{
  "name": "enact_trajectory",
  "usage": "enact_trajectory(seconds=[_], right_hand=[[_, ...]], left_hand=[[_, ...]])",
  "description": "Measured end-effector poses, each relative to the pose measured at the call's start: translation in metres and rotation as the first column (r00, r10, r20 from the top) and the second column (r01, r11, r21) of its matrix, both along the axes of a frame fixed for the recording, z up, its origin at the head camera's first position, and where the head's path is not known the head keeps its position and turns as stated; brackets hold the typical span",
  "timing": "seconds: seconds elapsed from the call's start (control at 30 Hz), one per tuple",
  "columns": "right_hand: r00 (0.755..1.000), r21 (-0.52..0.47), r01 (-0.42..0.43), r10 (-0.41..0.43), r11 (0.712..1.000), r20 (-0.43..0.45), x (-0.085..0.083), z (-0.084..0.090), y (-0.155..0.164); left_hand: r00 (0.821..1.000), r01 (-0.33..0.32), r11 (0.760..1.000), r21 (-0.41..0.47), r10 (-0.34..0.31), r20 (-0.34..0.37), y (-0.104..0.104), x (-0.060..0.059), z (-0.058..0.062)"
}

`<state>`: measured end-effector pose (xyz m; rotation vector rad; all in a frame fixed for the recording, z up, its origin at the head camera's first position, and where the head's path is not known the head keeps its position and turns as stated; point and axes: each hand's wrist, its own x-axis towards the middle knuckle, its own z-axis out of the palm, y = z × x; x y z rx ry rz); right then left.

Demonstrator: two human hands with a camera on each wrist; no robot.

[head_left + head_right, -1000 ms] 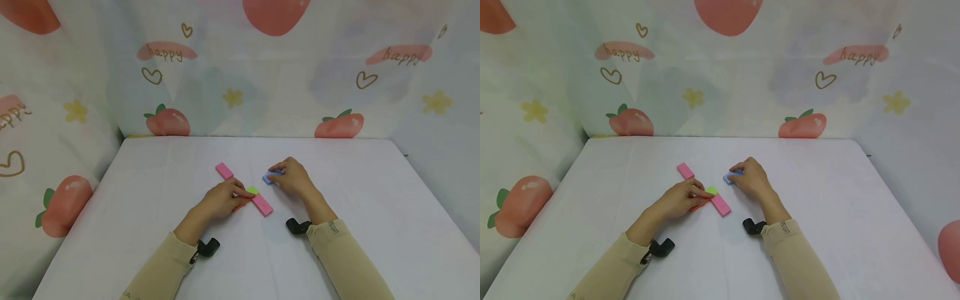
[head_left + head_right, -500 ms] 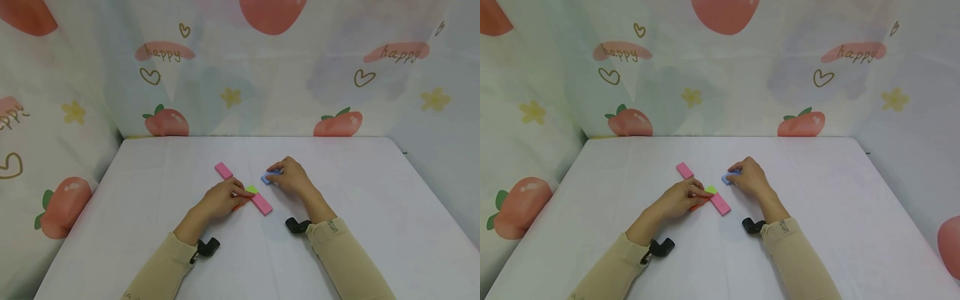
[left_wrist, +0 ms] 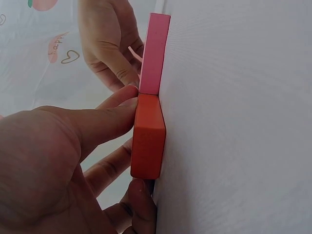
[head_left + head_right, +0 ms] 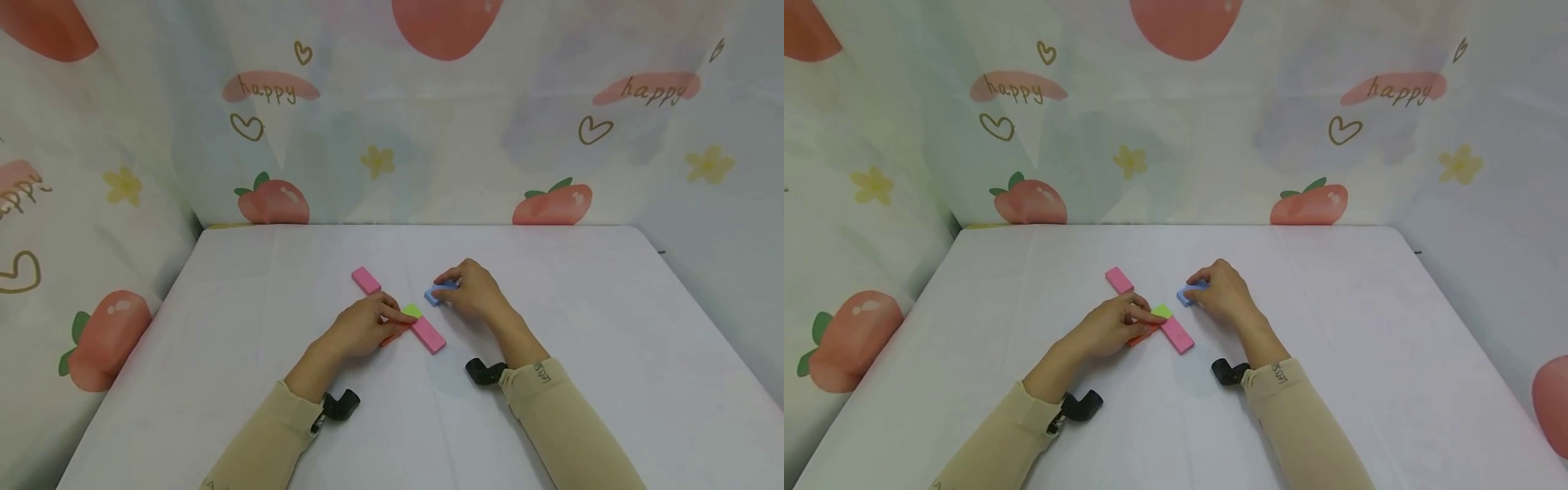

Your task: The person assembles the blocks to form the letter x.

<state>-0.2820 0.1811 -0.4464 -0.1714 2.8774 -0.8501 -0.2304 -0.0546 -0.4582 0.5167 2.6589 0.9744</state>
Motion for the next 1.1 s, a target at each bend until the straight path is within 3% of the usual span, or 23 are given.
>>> enact_trajectory(seconds=[1.1], right_hand=[[0.998,0.015,-0.05,0.05,0.999,-0.023,0.0038,0.0043,-0.0041]], left_hand=[[1.0,0.013,1.0,-0.001,-0.013,-0.015,-0.0003,0.0006,0.0018]])
